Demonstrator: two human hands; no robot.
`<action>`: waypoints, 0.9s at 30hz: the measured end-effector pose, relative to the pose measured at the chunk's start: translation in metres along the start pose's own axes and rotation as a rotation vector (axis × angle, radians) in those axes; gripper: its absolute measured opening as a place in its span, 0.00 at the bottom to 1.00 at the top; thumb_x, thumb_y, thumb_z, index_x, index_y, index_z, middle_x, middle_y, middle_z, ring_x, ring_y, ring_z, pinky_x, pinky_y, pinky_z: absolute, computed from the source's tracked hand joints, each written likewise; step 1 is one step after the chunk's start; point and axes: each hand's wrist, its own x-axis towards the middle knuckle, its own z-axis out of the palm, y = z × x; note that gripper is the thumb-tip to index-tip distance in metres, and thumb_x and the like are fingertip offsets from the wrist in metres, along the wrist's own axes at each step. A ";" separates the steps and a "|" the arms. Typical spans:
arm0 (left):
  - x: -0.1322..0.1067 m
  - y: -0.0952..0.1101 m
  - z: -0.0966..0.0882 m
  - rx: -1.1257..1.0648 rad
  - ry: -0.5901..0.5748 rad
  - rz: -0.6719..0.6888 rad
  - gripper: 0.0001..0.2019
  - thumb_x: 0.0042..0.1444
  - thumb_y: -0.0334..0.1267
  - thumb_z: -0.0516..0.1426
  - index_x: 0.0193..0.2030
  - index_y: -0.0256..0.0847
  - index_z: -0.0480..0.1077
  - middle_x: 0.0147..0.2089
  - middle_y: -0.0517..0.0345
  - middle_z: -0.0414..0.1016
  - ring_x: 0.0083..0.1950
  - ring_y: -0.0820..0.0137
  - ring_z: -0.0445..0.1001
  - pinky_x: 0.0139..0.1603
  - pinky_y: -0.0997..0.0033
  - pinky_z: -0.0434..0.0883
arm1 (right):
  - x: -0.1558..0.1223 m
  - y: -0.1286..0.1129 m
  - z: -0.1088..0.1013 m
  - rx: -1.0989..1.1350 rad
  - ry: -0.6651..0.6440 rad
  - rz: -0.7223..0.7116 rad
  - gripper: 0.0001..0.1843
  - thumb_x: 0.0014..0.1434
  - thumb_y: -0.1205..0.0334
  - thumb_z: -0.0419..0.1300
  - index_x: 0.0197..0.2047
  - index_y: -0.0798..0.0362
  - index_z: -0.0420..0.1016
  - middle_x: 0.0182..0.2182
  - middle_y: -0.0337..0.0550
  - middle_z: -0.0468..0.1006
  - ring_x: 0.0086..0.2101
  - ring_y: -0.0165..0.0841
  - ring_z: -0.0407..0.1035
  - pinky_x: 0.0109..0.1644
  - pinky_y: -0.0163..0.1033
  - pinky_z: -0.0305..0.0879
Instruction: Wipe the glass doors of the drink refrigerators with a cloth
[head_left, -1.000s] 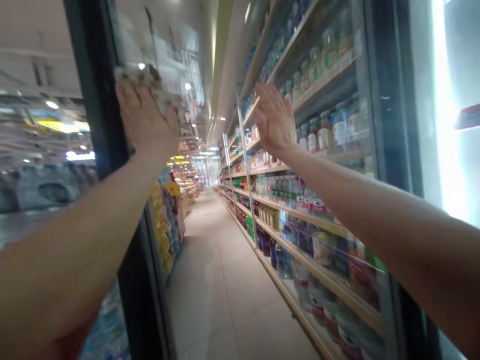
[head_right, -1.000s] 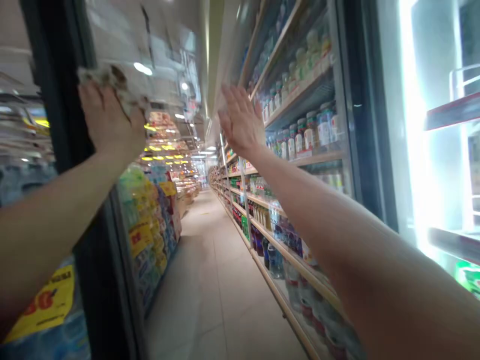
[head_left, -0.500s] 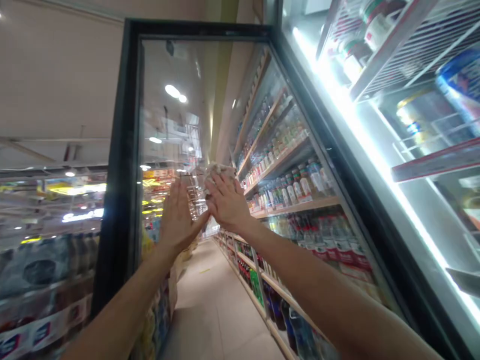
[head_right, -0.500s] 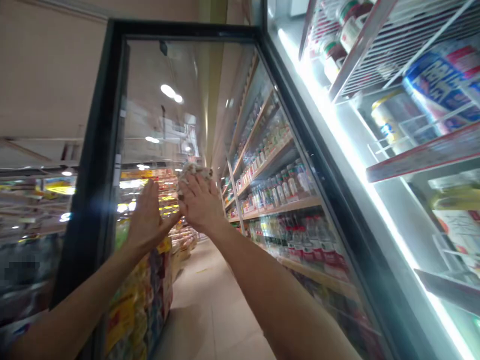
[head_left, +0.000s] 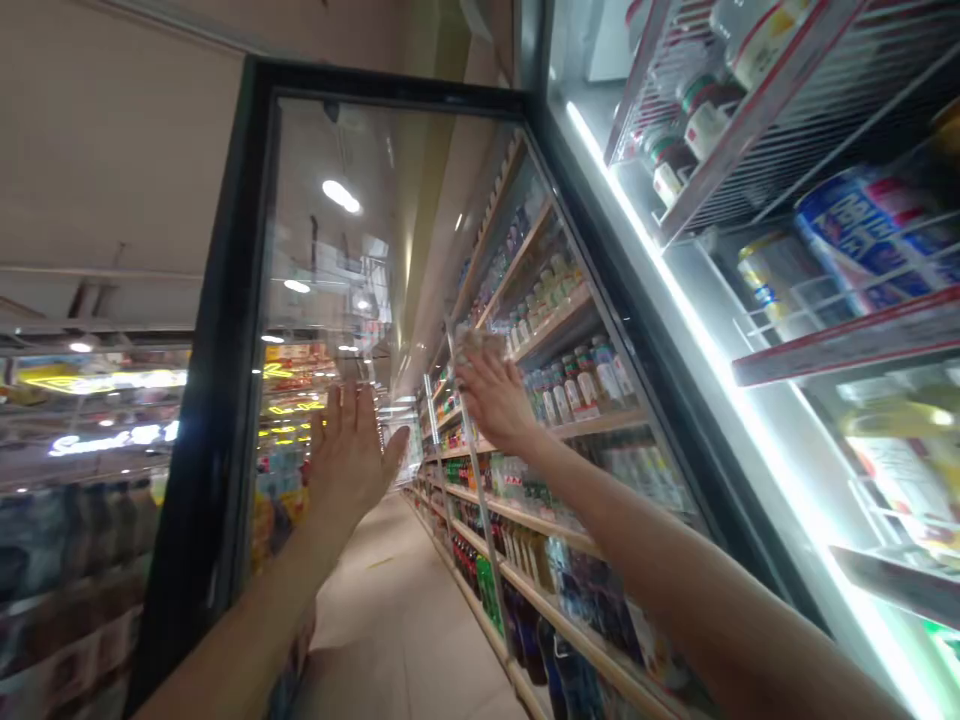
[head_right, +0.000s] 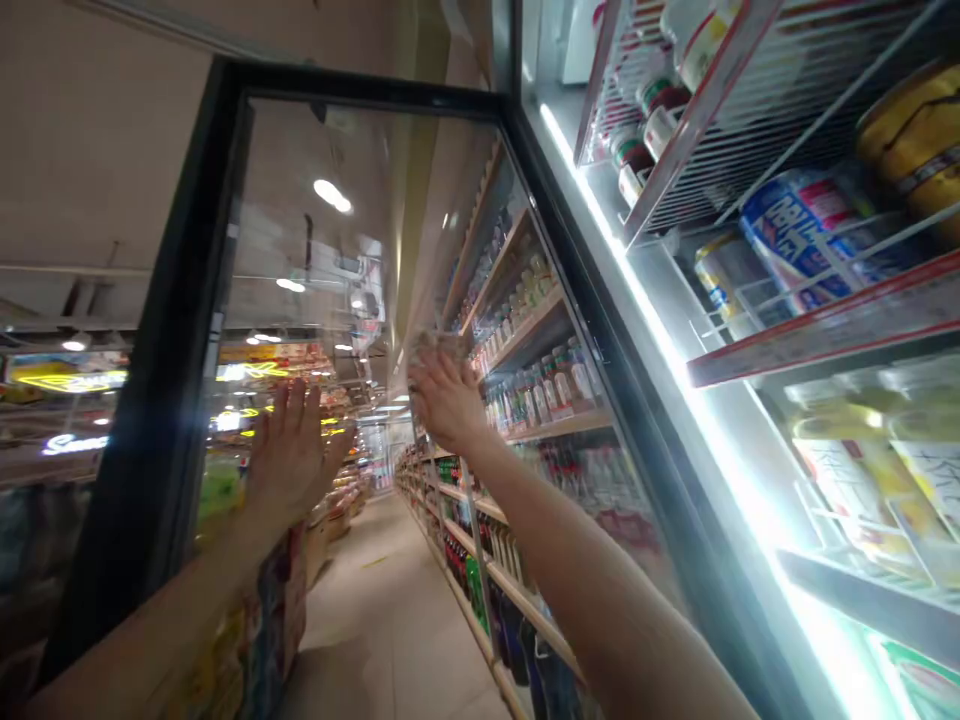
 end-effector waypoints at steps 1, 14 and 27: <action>0.000 0.000 0.000 -0.001 0.005 -0.001 0.36 0.59 0.53 0.37 0.64 0.24 0.48 0.68 0.36 0.45 0.70 0.52 0.39 0.65 0.46 0.43 | 0.000 -0.006 0.003 0.009 -0.023 -0.086 0.25 0.61 0.61 0.45 0.62 0.44 0.56 0.64 0.39 0.55 0.63 0.37 0.46 0.64 0.52 0.45; -0.001 0.003 -0.002 0.005 0.004 -0.008 0.35 0.59 0.53 0.38 0.64 0.23 0.50 0.68 0.36 0.46 0.69 0.52 0.40 0.65 0.46 0.44 | -0.030 0.043 -0.012 -0.055 0.019 0.001 0.24 0.62 0.60 0.43 0.61 0.45 0.59 0.62 0.42 0.58 0.62 0.40 0.47 0.62 0.56 0.47; -0.013 0.019 -0.013 0.030 -0.052 -0.056 0.35 0.60 0.53 0.37 0.65 0.25 0.48 0.68 0.37 0.44 0.70 0.54 0.39 0.66 0.48 0.43 | -0.071 0.047 -0.018 0.001 -0.052 -0.107 0.25 0.61 0.60 0.45 0.61 0.44 0.58 0.63 0.40 0.57 0.63 0.37 0.46 0.64 0.51 0.44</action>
